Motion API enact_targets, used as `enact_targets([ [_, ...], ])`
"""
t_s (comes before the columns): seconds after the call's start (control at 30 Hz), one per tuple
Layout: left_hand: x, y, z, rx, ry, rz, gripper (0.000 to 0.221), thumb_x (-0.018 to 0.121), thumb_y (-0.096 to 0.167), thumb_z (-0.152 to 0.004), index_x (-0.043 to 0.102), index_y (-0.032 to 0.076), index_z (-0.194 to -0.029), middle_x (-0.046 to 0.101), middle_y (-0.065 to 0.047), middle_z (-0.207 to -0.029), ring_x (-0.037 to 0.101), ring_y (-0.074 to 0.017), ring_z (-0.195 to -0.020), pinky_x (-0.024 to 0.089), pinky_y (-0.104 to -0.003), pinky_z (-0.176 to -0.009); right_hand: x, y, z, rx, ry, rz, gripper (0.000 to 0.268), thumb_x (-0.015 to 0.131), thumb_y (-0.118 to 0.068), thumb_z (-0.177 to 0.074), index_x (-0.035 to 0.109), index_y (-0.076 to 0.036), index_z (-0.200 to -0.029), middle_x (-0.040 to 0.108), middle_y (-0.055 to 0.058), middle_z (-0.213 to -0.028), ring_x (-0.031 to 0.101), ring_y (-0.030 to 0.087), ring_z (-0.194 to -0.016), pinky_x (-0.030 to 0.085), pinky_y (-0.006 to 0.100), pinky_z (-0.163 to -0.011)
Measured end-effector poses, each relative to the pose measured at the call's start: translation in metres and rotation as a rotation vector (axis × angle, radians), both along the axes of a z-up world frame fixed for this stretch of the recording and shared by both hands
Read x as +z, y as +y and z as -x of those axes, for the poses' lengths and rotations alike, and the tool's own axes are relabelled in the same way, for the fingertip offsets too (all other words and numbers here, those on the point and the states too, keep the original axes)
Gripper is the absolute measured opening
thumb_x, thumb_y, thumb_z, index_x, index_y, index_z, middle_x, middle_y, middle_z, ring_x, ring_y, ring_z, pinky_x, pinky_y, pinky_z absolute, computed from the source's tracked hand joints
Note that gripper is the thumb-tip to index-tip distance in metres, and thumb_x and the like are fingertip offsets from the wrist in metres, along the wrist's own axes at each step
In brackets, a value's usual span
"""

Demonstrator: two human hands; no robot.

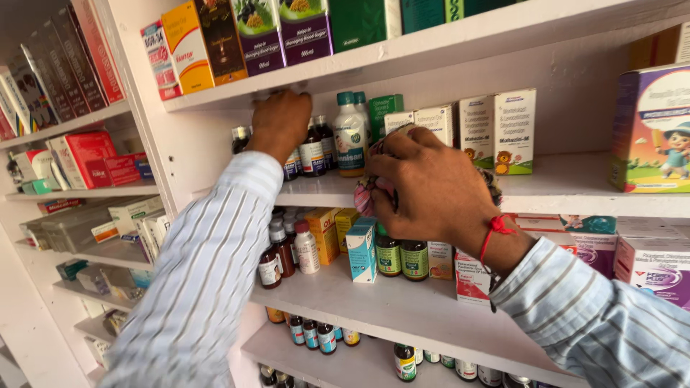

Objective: The person picks up a pair of scissors and a medicinal strip from a desk, cuts the strip, and puts the items back. They then wipe down the desk surface with a cloth, fold the cloth, and organize various medicine bottles and boxes on the shelves.

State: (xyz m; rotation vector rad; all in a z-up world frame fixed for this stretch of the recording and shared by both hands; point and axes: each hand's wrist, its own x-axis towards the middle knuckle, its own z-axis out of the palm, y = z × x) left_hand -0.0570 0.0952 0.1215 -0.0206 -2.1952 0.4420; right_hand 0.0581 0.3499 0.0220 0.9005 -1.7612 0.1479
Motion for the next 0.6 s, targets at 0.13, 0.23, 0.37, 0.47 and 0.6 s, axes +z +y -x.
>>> enact_targets([
  [0.13, -0.030, 0.008, -0.030, -0.171, 0.094, -0.070, 0.023, 0.068, 0.000, -0.090, 0.076, 0.003, -0.111, 0.074, -0.026, -0.107, 0.074, -0.0412, -0.098, 0.062, -0.051, -0.084, -0.001, 0.000, 0.001, 0.011, 0.029, -0.002, 0.033, 0.071, -0.031, -0.075, 0.078, -0.011, -0.101, 0.070, 0.011, -0.103, 0.066, 0.035, -0.105, 0.060, 0.048, -0.073],
  [0.23, -0.046, 0.010, -0.037, -0.241, -0.042, -0.273, 0.025, 0.080, 0.003, -0.072, 0.079, 0.006, -0.097, 0.073, -0.025, -0.099, 0.073, -0.0407, -0.094, 0.060, -0.047, -0.082, -0.001, 0.000, 0.001, -0.029, 0.007, -0.021, 0.035, 0.071, -0.032, -0.076, 0.078, -0.012, -0.105, 0.070, 0.011, -0.104, 0.065, 0.035, -0.105, 0.059, 0.049, -0.073],
  [0.37, -0.054, 0.009, -0.023, -0.311, -0.060, -0.404, 0.018, 0.077, 0.003, -0.078, 0.080, 0.005, -0.095, 0.075, -0.026, -0.100, 0.074, -0.0407, -0.096, 0.059, -0.045, -0.088, 0.000, -0.003, 0.000, -0.034, 0.041, -0.011, 0.036, 0.070, -0.031, -0.074, 0.078, -0.013, -0.105, 0.070, 0.012, -0.106, 0.065, 0.036, -0.107, 0.059, 0.049, -0.074],
  [0.47, -0.057, 0.014, -0.002, -0.272, -0.054, -0.430, 0.020, 0.079, 0.004, -0.078, 0.077, 0.000, -0.098, 0.073, -0.028, -0.103, 0.073, -0.0428, -0.098, 0.059, -0.047, -0.086, -0.001, 0.000, 0.001, -0.028, 0.045, -0.013, 0.036, 0.071, -0.032, -0.076, 0.078, -0.013, -0.106, 0.070, 0.012, -0.107, 0.065, 0.036, -0.108, 0.059, 0.049, -0.075],
  [0.6, -0.058, 0.009, 0.009, -0.241, 0.018, -0.441, 0.022, 0.080, 0.001, -0.077, 0.077, -0.002, -0.099, 0.072, -0.030, -0.106, 0.072, -0.0436, -0.100, 0.060, -0.046, -0.087, -0.001, -0.003, 0.000, -0.045, 0.009, -0.017, 0.036, 0.071, -0.033, -0.076, 0.078, -0.014, -0.107, 0.069, 0.011, -0.106, 0.065, 0.036, -0.108, 0.059, 0.049, -0.076],
])
